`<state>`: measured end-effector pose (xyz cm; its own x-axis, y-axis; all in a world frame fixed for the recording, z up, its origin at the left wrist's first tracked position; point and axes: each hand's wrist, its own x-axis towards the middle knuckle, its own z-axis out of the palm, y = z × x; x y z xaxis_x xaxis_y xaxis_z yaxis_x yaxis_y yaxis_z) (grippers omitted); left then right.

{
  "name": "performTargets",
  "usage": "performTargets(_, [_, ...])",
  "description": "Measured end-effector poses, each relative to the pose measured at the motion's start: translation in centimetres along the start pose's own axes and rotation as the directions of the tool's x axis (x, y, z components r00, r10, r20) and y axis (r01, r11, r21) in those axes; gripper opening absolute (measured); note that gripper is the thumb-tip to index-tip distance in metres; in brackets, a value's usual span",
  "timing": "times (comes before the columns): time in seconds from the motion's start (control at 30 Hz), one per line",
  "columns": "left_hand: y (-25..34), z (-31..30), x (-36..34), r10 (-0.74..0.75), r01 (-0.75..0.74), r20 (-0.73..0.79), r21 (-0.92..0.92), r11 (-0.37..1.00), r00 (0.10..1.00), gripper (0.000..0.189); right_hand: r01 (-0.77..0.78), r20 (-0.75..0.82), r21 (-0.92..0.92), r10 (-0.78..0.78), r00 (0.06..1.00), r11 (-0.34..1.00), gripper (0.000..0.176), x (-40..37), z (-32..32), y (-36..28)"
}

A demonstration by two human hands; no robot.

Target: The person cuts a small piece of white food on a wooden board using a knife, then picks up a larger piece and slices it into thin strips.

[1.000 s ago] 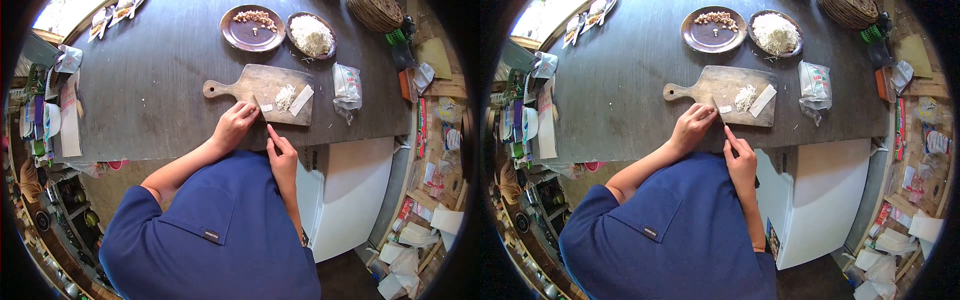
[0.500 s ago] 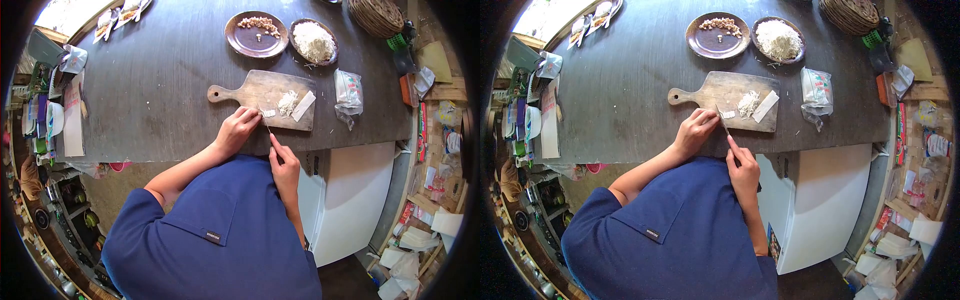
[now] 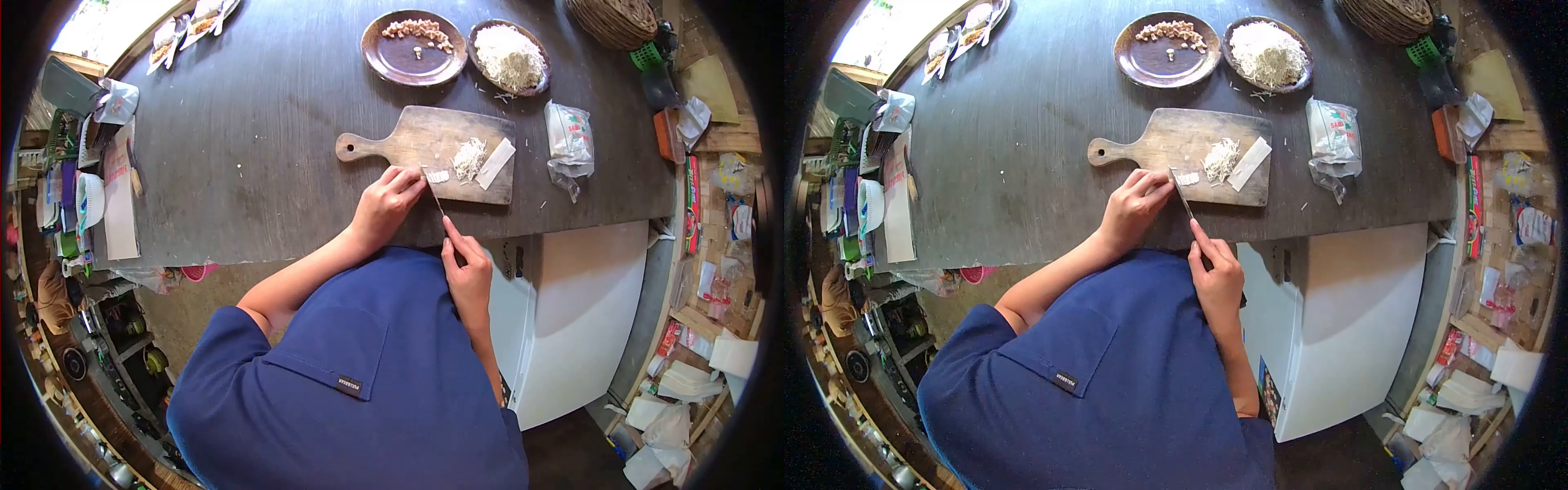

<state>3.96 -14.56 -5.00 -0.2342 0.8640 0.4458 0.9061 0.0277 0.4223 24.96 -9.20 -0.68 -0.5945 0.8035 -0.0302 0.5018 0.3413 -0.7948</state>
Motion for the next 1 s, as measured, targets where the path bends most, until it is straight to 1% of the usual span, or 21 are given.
performTargets(0.1, [0.2,-0.2,0.1,-0.002,0.002,-0.018,-0.027,1.000,1.000,0.021,-0.019,0.011,0.032,0.018,1.000,0.999,0.042,1.0,0.4,-0.2])
performTargets(0.2, [0.0,0.1,-0.1,-0.022,0.021,-0.004,-0.021,1.000,1.000,0.026,-0.021,0.012,0.027,0.021,1.000,0.999,0.042,1.7,0.6,-0.9])
performTargets(0.33, [-0.2,-0.1,-0.2,-0.010,0.010,0.001,-0.043,0.999,1.000,0.025,-0.013,0.008,0.025,0.012,1.000,1.000,0.041,0.6,0.4,-0.5])
performTargets(0.4, [0.0,0.0,0.0,-0.014,0.014,-0.006,-0.026,1.000,1.000,0.025,-0.033,0.006,0.021,0.033,0.999,0.999,0.041,0.2,0.3,-0.2])
performTargets(0.53, [0.5,-0.4,0.1,-0.024,0.025,0.007,-0.032,0.999,1.000,0.026,-0.045,0.016,0.034,0.044,0.999,0.998,0.041,1.2,0.6,-0.5])
performTargets(0.63, [0.1,-0.5,0.2,-0.047,0.047,-0.004,-0.048,0.998,0.999,0.026,0.009,-0.010,0.063,-0.008,1.000,0.998,0.042,1.5,0.8,-0.7])
performTargets(0.7, [0.1,-0.5,0.0,-0.040,0.041,0.014,-0.065,0.997,0.999,0.027,-0.022,0.010,0.010,0.022,1.000,1.000,0.041,0.5,0.3,-0.7])
performTargets(0.83, [0.4,-0.6,0.2,-0.043,0.044,0.027,-0.042,0.998,0.999,0.025,-0.040,0.027,0.010,0.040,0.999,0.999,0.041,0.9,0.3,-0.3])
performTargets(0.9, [0.5,-0.7,0.2,-0.055,0.055,0.018,-0.021,0.998,0.998,0.025,-0.044,0.021,0.080,0.042,0.999,0.996,0.041,1.5,0.8,-0.3])
performTargets(0.93, [0.4,-0.7,0.1,-0.053,0.053,0.018,-0.019,0.998,0.998,0.025,-0.043,0.019,0.083,0.042,0.999,0.996,0.041,1.5,0.8,-0.4])
performTargets(1.0, [0.2,-0.5,0.0,-0.039,0.039,0.019,-0.020,0.999,0.999,0.024,-0.014,0.007,0.025,0.014,1.000,1.000,0.041,1.3,0.5,-0.7])
